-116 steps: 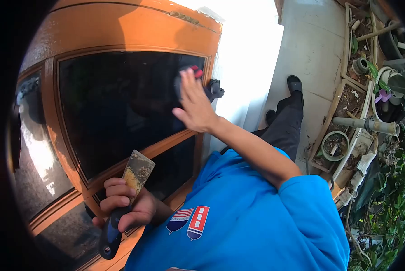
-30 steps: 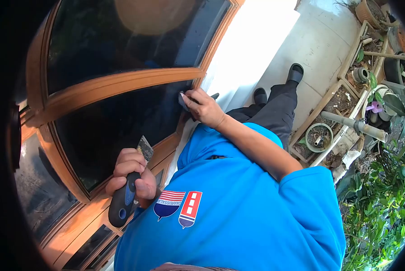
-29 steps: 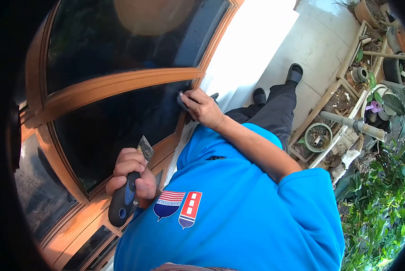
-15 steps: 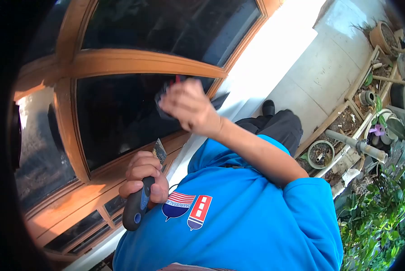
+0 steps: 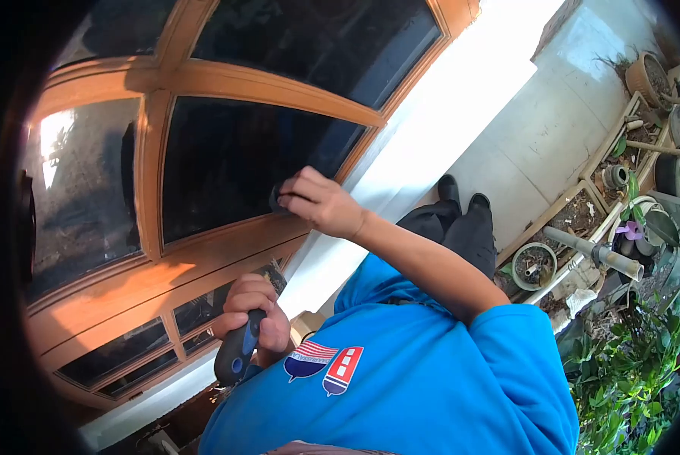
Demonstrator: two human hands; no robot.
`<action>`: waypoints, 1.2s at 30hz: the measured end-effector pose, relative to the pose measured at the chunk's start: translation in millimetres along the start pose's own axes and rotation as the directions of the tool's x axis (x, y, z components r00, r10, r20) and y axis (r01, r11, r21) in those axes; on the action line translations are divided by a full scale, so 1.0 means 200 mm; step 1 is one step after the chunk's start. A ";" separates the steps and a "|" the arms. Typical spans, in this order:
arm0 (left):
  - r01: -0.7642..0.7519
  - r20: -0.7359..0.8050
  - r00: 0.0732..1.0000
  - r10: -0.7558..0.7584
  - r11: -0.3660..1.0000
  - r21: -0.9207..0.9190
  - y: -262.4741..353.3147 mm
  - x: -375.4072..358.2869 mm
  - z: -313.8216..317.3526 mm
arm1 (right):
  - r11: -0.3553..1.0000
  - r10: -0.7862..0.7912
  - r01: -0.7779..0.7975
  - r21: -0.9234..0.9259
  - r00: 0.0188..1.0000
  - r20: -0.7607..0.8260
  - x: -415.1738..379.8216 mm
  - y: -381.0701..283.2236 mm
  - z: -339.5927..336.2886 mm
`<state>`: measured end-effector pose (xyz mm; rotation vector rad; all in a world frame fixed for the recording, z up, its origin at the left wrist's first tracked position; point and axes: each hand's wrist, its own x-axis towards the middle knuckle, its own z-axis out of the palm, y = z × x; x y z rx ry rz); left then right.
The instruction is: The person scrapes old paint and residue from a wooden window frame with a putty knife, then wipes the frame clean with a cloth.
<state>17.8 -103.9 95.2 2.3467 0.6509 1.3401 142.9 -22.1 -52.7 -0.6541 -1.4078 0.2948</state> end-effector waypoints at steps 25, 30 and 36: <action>-0.087 0.064 0.993 0.097 0.987 -0.135 -0.21 -0.36 -0.46 | 0.687 0.060 -0.567 -0.456 0.669 -0.741 0.00 0.32 0.35; -0.119 0.121 0.981 0.150 0.965 -0.236 -0.29 -0.40 -0.49 | 0.612 0.433 -0.766 -0.197 0.533 -0.727 -0.43 0.30 0.57; -0.149 0.189 0.960 0.205 0.951 -0.271 -0.35 -0.35 -0.54 | 0.794 0.404 -0.578 -0.191 0.735 -0.544 -0.59 0.10 0.74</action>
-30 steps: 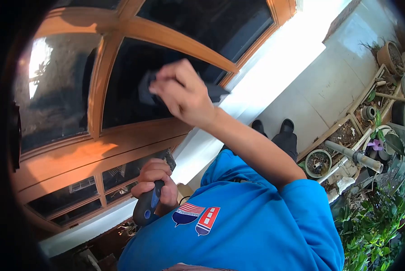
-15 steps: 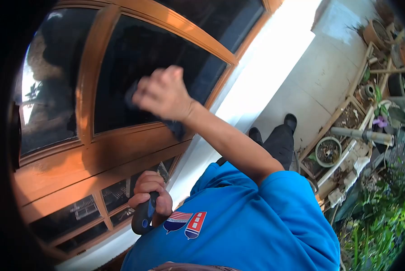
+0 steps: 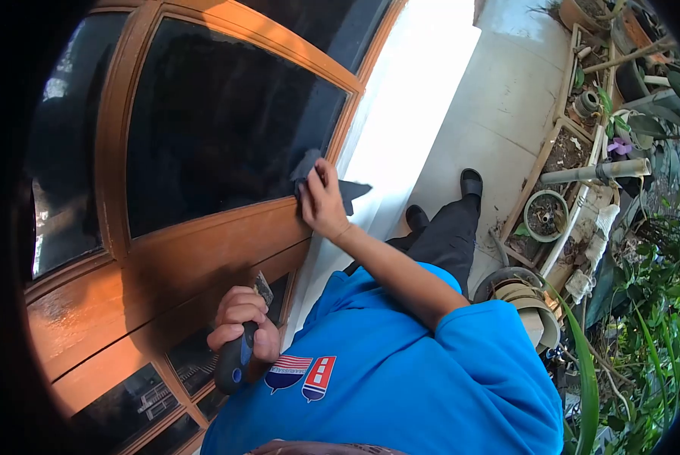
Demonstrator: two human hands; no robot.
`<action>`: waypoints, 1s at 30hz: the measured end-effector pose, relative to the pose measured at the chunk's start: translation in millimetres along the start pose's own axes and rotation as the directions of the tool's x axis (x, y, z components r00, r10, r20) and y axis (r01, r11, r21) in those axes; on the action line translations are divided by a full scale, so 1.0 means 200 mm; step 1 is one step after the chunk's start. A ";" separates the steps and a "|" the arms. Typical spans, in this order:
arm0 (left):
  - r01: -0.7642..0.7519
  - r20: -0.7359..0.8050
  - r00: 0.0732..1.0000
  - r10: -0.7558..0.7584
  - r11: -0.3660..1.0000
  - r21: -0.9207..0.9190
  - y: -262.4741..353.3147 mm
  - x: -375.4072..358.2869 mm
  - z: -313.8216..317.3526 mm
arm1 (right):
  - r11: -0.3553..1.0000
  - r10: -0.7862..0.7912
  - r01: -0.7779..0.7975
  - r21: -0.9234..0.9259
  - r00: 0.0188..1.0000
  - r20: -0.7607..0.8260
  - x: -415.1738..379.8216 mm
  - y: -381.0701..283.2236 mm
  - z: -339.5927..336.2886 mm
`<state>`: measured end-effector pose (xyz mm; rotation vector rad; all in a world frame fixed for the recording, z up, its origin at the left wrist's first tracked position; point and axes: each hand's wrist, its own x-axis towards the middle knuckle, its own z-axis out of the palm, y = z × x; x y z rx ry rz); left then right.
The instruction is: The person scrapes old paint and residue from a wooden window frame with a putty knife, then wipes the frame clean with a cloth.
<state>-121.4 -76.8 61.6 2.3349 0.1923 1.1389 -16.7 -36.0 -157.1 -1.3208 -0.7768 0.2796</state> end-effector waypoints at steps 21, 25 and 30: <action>0.016 -0.029 0.999 -0.016 1.000 -0.009 0.03 -0.09 -0.04 | 0.975 0.197 -0.212 -0.065 0.962 -0.187 0.46 0.22 -0.19; 0.006 -0.036 0.999 -0.006 1.000 -0.006 0.04 -0.13 -0.06 | 0.981 0.190 -0.192 -0.009 0.977 -0.100 0.05 0.16 -0.03; 0.005 -0.018 1.000 -0.005 1.000 -0.009 0.04 -0.12 -0.04 | 0.996 0.006 0.008 0.094 0.988 -0.151 0.21 -0.27 0.02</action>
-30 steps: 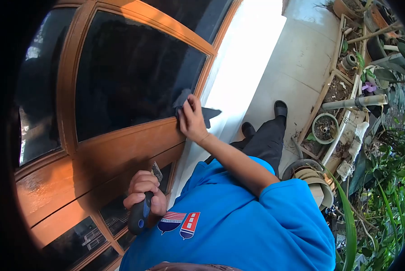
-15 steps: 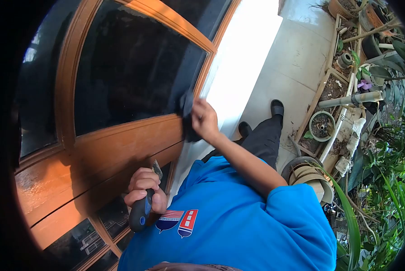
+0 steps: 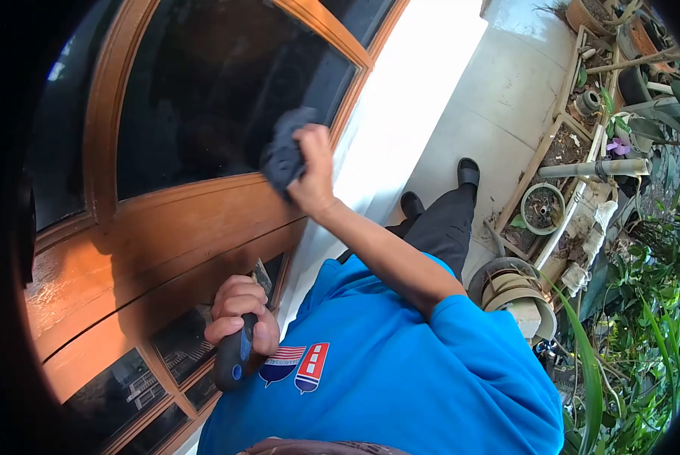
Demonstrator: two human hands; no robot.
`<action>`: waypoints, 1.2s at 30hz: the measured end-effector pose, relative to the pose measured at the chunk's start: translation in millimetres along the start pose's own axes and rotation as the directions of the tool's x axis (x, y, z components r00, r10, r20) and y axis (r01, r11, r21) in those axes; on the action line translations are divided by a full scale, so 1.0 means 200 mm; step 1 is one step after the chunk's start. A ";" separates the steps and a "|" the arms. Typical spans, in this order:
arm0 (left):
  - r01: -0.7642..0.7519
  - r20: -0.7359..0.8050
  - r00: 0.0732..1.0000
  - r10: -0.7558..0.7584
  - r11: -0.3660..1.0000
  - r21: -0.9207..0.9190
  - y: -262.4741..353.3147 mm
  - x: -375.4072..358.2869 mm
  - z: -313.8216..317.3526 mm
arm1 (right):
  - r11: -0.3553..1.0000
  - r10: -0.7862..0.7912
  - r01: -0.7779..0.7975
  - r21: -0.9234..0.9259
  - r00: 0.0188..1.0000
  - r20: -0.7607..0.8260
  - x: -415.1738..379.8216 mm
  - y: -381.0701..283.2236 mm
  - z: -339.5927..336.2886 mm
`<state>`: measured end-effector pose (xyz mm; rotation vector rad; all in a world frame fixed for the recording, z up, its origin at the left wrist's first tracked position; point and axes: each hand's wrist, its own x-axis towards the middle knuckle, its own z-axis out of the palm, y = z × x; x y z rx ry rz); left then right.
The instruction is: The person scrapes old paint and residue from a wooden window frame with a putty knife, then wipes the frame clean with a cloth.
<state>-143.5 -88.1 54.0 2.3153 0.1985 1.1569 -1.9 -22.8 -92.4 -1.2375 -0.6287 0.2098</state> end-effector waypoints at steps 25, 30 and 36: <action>-0.043 -0.015 0.999 0.042 0.999 -0.022 0.01 0.01 0.01 | 0.780 -0.612 0.584 0.226 0.787 0.079 0.31 -0.43 0.15; -0.032 -0.030 0.999 0.032 0.999 -0.012 -0.01 0.00 0.00 | 0.952 -0.288 0.305 -0.021 0.918 0.275 -0.05 0.20 -0.10; -0.037 0.062 0.997 0.041 0.998 -0.053 -0.03 0.03 0.02 | 0.963 0.259 -0.229 -0.145 0.934 0.246 -0.25 0.42 -0.35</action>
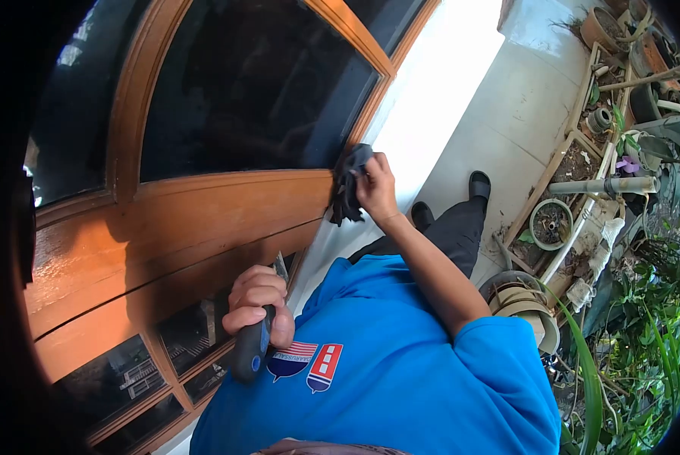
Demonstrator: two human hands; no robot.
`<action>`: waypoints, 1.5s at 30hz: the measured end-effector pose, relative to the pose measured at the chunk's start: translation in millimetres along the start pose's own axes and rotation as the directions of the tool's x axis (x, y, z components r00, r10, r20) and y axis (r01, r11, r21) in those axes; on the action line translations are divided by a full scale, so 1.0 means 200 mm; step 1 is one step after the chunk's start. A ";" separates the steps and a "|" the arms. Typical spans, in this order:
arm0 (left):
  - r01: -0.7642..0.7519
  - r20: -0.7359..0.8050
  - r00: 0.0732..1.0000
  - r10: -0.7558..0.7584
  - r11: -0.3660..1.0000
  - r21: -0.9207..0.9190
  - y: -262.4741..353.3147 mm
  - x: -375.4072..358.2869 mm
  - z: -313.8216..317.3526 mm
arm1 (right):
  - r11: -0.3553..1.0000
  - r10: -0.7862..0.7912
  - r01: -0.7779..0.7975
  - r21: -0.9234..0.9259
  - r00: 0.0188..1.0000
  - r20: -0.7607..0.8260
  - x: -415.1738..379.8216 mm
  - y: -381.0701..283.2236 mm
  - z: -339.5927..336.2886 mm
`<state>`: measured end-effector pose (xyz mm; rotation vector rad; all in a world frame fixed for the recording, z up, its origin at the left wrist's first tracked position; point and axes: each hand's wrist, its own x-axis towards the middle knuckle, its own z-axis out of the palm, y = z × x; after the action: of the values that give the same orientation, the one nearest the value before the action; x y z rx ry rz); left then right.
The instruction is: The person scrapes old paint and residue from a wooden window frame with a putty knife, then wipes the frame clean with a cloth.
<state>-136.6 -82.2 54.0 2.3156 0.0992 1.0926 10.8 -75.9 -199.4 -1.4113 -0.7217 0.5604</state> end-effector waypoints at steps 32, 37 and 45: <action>0.084 0.012 0.996 -0.084 0.996 -0.037 -0.07 -0.02 0.04 | 0.876 0.387 -0.314 0.365 0.911 -0.143 0.27 -0.14 -0.02; 0.105 0.032 0.994 -0.104 0.994 -0.020 -0.05 -0.03 0.05 | 0.986 -0.098 0.072 -0.153 0.981 -0.168 0.20 -0.17 0.12; 0.084 0.022 0.996 -0.084 0.996 -0.023 -0.09 0.00 0.06 | 0.896 0.322 -0.320 0.307 0.946 0.045 0.15 -0.12 -0.08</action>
<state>-125.4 -72.0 38.6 2.2798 0.1734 1.0222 41.3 -67.8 -171.8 -1.2384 -0.3715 0.8880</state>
